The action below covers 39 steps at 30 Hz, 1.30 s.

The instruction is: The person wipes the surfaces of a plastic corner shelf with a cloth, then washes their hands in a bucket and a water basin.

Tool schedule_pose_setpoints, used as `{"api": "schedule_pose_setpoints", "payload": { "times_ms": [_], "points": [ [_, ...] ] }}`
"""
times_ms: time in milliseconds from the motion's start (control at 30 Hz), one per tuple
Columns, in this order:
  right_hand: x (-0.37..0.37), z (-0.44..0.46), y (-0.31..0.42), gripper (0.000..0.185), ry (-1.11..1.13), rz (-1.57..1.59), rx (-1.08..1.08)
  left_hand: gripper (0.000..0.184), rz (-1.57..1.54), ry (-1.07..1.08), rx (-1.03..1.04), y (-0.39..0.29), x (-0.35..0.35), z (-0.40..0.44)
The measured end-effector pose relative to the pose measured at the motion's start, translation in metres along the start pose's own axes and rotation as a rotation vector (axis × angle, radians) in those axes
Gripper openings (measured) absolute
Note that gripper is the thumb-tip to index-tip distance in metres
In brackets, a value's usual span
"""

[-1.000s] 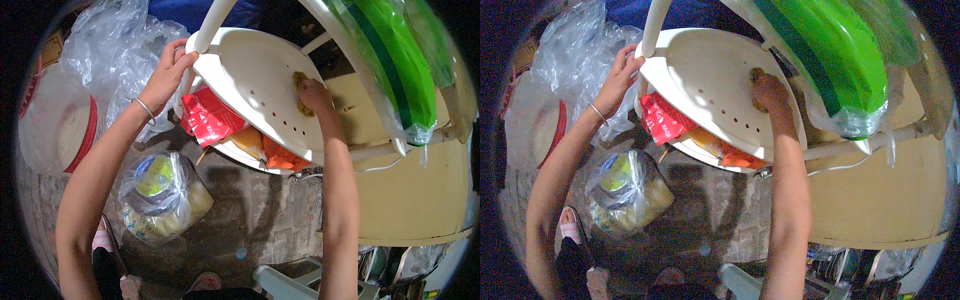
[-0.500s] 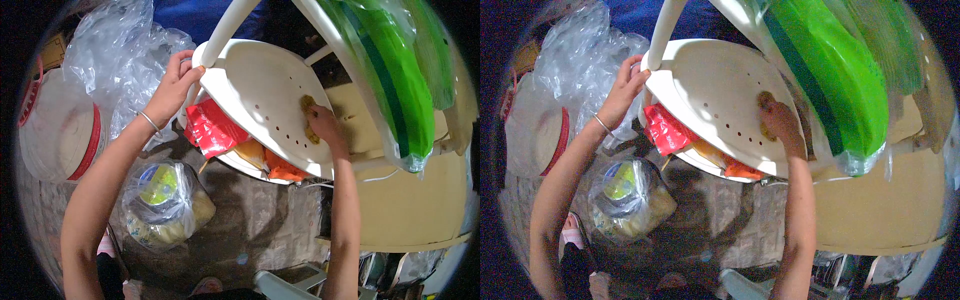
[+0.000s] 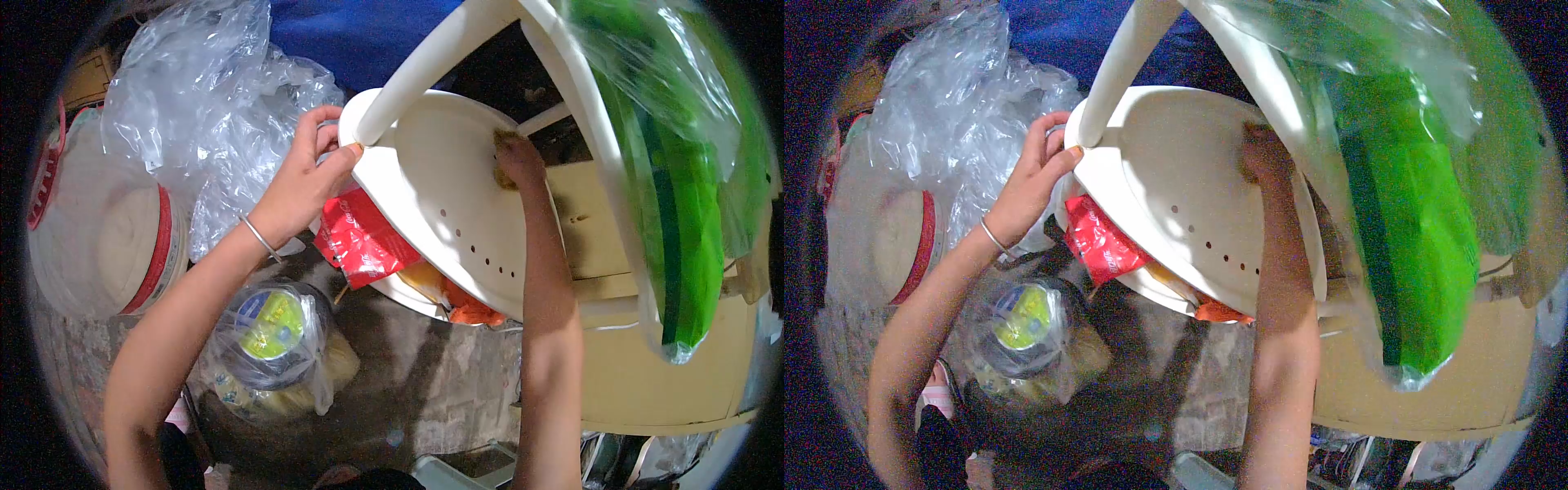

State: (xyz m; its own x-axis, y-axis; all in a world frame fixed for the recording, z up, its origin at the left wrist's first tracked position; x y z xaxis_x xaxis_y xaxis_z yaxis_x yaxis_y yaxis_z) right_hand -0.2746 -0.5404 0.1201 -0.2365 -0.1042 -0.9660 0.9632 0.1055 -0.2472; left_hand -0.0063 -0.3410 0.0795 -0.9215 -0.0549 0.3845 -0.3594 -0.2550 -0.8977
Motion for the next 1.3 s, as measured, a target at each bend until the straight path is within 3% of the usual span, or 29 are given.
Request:
{"api": "schedule_pose_setpoints", "payload": {
  "times_ms": [100,233,300,367,400,567,633,733,767,833,1000,1067,1200,1300],
  "points": [
    [-0.015,0.000,0.038,0.037,0.003,-0.129,-0.075,0.043,-0.032,0.000,-0.022,0.002,0.000,-0.001],
    [-0.034,-0.038,0.090,0.033,-0.069,0.389,-0.567,0.043,0.046,-0.011,0.036,0.001,0.000,0.001],
    [-0.054,-0.073,0.128,0.036,-0.044,0.489,-0.808,0.043,0.030,-0.014,0.019,0.005,0.000,-0.001],
    [-0.049,-0.096,0.140,0.036,0.064,0.498,-0.803,0.043,0.065,0.028,-0.040,0.010,-0.001,-0.001],
    [-0.057,-0.119,0.138,0.034,-0.022,0.464,-0.872,0.043,0.099,0.027,-0.035,0.010,-0.002,0.000],
    [-0.047,-0.161,0.055,0.030,0.054,0.398,-0.645,0.043,0.112,0.005,-0.037,0.005,0.002,-0.003],
    [-0.028,-0.150,0.003,0.029,0.141,0.232,-0.326,0.043,0.112,-0.012,-0.021,0.005,0.001,-0.002],
    [-0.020,-0.142,-0.022,0.033,0.135,0.082,-0.249,0.043,0.093,-0.001,-0.018,0.008,0.001,0.000],
    [-0.016,-0.139,-0.021,0.033,0.134,0.084,-0.246,0.043,0.121,-0.005,-0.013,0.008,0.000,0.000],
    [-0.030,-0.130,-0.005,0.039,-0.156,0.449,-0.303,0.043,0.155,-0.007,-0.009,0.008,-0.001,0.000],
    [-0.062,-0.129,0.090,0.042,-0.141,0.554,-0.441,0.042,0.129,-0.006,-0.019,0.009,-0.001,0.000],
    [-0.070,-0.156,0.134,0.039,-0.106,0.430,-0.698,0.042,0.130,-0.002,-0.031,0.007,-0.002,0.000],
    [-0.064,-0.158,0.111,0.032,-0.139,0.318,-0.671,0.043,0.076,0.009,-0.013,0.009,-0.001,0.000],
    [-0.049,-0.154,0.056,0.031,0.036,-0.028,-0.360,0.043,0.085,0.006,-0.023,0.007,0.000,-0.001]
  ]
}}
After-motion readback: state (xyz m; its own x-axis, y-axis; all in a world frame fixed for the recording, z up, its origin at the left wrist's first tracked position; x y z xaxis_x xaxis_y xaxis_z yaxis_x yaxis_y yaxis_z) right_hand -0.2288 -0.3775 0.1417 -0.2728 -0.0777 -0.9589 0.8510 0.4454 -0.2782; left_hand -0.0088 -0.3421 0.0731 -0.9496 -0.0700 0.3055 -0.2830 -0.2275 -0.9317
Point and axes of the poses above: each hand's wrist, its own z-axis towards the middle knuckle, its own x-axis out of the palm, y = z × x, the point moved 8 cm from there along z, towards the middle knuckle, and after that the axes turned 5 degrees about -z, right-handed, at the moved point
